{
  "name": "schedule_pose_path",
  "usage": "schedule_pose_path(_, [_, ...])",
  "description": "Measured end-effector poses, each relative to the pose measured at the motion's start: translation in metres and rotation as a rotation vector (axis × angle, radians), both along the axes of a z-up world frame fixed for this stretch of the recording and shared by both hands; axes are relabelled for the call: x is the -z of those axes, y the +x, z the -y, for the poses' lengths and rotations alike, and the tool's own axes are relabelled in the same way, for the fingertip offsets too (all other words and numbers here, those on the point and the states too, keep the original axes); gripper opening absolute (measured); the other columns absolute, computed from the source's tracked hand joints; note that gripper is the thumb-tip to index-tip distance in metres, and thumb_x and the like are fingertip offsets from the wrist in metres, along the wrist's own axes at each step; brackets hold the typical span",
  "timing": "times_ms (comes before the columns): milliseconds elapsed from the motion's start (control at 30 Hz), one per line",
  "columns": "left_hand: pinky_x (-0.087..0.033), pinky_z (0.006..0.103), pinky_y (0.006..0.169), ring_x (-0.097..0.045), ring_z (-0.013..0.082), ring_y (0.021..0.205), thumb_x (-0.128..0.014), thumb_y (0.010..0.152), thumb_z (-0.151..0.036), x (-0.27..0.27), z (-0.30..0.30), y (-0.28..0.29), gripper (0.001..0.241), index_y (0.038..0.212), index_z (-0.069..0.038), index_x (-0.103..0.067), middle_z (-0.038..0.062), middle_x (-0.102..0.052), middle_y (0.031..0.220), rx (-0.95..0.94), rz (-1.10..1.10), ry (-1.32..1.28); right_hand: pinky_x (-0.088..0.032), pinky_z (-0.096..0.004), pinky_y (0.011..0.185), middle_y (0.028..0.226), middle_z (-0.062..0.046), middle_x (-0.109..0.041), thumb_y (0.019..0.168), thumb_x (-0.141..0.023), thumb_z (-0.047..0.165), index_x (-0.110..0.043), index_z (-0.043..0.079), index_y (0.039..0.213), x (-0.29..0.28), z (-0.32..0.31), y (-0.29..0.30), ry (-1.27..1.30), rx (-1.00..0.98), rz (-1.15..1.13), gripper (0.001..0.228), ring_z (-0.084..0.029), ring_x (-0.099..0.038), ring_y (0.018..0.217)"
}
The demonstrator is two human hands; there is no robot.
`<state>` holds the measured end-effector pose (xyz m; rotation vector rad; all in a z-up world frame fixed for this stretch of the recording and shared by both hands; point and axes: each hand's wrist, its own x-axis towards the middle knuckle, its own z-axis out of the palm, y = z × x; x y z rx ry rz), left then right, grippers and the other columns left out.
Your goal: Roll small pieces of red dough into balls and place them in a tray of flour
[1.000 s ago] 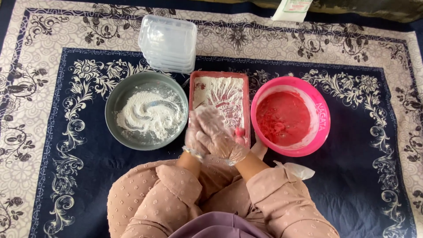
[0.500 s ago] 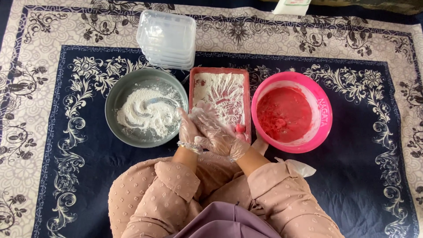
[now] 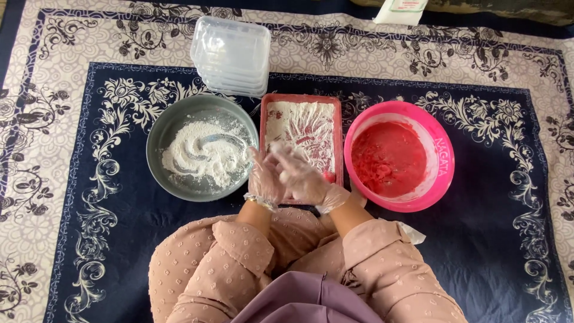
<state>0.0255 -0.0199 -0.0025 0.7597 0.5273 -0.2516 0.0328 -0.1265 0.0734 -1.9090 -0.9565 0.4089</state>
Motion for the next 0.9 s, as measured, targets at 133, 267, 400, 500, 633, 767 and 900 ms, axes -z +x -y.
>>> schedule_pose_path(133, [-0.061, 0.0473, 0.091, -0.066, 0.0351, 0.102, -0.036, 0.084, -0.088, -0.013, 0.004, -0.012, 0.093, 0.121, -0.008, -0.065, 0.021, -0.064, 0.116, -0.122, -0.033, -0.202, -0.052, -0.033, 0.046, 0.108, -0.03, -0.053, 0.102, -0.043, 0.047, -0.043, 0.006, 0.14, 0.025, 0.043, 0.023, 0.455, 0.246, -0.83, 0.056, -0.032, -0.062, 0.079])
schedule_pose_path(267, [-0.066, 0.0489, 0.076, -0.074, 0.0335, 0.08, -0.054, 0.087, -0.077, 0.065, 0.009, 0.0, 0.077, 0.096, -0.003, -0.075, 0.019, -0.074, 0.094, -0.245, -0.053, -0.324, -0.031, -0.047, 0.12, 0.155, -0.018, -0.04, 0.099, -0.059, 0.005, -0.039, 0.009, 0.155, 0.011, 0.026, -0.002, 0.444, 0.119, -0.056, 0.06, -0.035, -0.038, 0.141])
schedule_pose_path(400, [-0.05, 0.0478, 0.102, -0.07, 0.0411, 0.1, -0.021, 0.087, -0.087, -0.087, 0.005, -0.014, 0.097, 0.073, -0.006, -0.073, 0.02, -0.074, 0.085, 0.117, -0.209, 0.674, -0.014, -0.058, 0.124, 0.147, -0.024, -0.047, 0.102, -0.054, 0.021, -0.044, 0.007, 0.147, 0.062, 0.009, 0.016, -0.262, 0.016, 0.126, 0.048, -0.04, -0.037, 0.143])
schedule_pose_path(500, [-0.058, 0.0396, 0.091, -0.073, 0.0281, 0.095, -0.03, 0.096, -0.076, -0.072, 0.015, -0.01, 0.075, 0.088, -0.017, -0.075, 0.016, -0.075, 0.101, -0.171, -0.274, 0.395, -0.039, -0.052, 0.116, 0.14, -0.026, -0.049, 0.105, -0.046, 0.016, -0.038, 0.006, 0.15, 0.008, 0.016, 0.006, 0.181, 0.075, -0.503, 0.047, -0.036, -0.053, 0.124])
schedule_pose_path(633, [-0.045, 0.0383, 0.113, -0.061, 0.029, 0.126, -0.035, 0.096, -0.066, -0.134, 0.014, -0.022, 0.069, 0.137, -0.018, -0.063, 0.013, -0.067, 0.131, -0.027, -0.064, 0.237, -0.024, -0.052, 0.122, 0.146, -0.029, -0.051, 0.106, -0.05, 0.038, -0.048, -0.003, 0.146, 0.084, 0.02, 0.007, -0.232, 0.383, 0.336, 0.058, -0.044, -0.043, 0.138])
schedule_pose_path(767, [-0.051, 0.0432, 0.103, -0.064, 0.0346, 0.113, -0.042, 0.094, -0.07, -0.098, 0.01, -0.007, 0.075, 0.148, -0.018, -0.053, 0.02, -0.063, 0.134, -0.108, -0.098, 0.124, -0.044, -0.039, 0.112, 0.121, -0.009, -0.072, 0.089, -0.079, 0.028, -0.073, 0.015, 0.121, 0.067, 0.015, 0.02, -0.163, 0.422, 0.215, 0.034, -0.029, -0.063, 0.124])
schedule_pose_path(900, [-0.048, 0.0426, 0.106, -0.059, 0.033, 0.123, -0.042, 0.097, -0.063, -0.086, -0.019, -0.011, 0.071, 0.151, -0.017, -0.047, 0.019, -0.059, 0.141, -0.157, -0.049, 0.235, -0.056, -0.041, 0.095, 0.105, -0.016, -0.076, 0.086, -0.079, 0.019, -0.076, 0.011, 0.111, 0.083, 0.032, 0.031, 0.069, 0.524, -0.029, 0.027, -0.032, -0.071, 0.105])
